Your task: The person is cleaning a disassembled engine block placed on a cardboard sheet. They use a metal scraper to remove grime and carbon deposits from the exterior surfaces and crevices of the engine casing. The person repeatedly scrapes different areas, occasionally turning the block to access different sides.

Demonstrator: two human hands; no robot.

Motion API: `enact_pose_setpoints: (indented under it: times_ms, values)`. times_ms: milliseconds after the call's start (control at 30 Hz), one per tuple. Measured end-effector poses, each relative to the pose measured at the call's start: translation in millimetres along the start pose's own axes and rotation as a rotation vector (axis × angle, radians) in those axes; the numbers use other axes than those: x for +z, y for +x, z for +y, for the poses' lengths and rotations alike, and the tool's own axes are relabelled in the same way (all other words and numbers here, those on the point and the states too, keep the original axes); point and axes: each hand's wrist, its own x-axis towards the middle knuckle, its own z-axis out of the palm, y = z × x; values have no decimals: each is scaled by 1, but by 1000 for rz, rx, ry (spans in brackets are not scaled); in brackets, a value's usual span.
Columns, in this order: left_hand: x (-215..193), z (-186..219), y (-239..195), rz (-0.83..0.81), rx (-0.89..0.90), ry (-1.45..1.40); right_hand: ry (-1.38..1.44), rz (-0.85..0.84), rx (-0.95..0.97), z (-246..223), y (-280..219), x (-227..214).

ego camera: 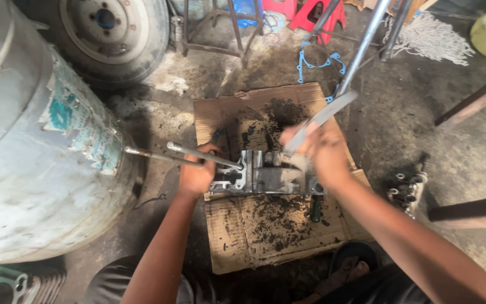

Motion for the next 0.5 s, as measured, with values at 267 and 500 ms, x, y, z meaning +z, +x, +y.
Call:
enact_pose_setpoints:
  times_ms: [267,500]
  values:
    - [-1,-3,-2,-5,46,-4,43,214,-104,-33,10,-31]
    - [4,-5,1,-21,9,-49,-55,219,-76,-28,4,-75]
